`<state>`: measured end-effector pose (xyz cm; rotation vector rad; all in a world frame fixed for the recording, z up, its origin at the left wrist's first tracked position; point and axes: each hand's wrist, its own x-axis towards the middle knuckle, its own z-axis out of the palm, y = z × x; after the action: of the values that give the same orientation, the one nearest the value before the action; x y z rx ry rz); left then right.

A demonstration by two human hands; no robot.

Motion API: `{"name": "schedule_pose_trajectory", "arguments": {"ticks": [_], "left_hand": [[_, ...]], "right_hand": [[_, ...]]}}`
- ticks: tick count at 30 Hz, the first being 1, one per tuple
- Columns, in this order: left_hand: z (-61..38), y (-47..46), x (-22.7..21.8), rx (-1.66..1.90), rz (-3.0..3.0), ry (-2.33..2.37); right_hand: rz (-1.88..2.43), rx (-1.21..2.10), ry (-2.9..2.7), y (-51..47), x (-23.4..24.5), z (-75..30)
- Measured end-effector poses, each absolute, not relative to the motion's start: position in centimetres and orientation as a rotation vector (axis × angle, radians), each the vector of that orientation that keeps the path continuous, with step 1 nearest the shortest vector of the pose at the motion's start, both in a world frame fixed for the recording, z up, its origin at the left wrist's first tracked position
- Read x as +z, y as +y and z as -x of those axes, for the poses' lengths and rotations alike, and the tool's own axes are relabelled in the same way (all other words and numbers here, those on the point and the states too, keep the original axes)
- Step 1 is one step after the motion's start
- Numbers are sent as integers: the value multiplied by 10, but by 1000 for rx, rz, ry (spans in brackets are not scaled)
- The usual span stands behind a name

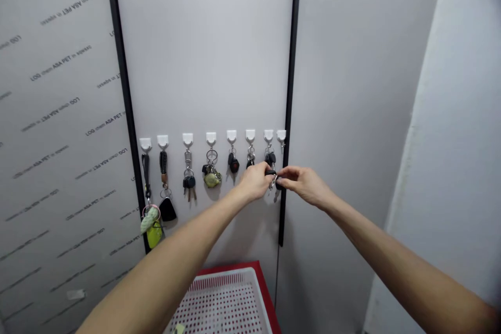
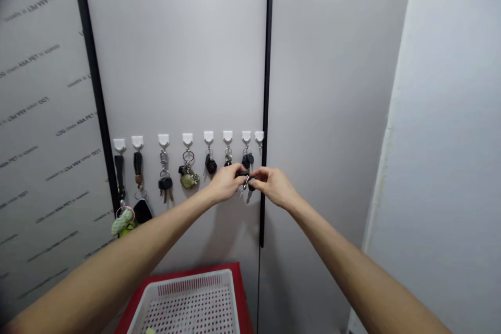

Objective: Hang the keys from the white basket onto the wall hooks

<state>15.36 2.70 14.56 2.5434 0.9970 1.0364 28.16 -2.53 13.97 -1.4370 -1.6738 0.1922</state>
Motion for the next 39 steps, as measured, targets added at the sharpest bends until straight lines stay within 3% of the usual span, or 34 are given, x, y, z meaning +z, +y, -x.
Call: {"name": "schedule_pose_trajectory", "arguments": {"ticks": [8, 14, 22, 33, 39], "left_hand": [[-156, 28, 154, 862, -2147, 798], [-160, 22, 150, 723, -2009, 517], [-176, 30, 167, 887, -1681, 730], [-194, 30, 168, 899, -1751, 837], [-190, 31, 165, 889, -1777, 854]], "right_hand": [[1449, -402, -1813, -27, 149, -286], [1545, -296, -1860, -30, 169, -281], [1659, -407, -1712, -13, 184, -295], [1830, -568, -1474, 19, 200, -310], [1925, -494, -1412, 28, 193, -316]]}}
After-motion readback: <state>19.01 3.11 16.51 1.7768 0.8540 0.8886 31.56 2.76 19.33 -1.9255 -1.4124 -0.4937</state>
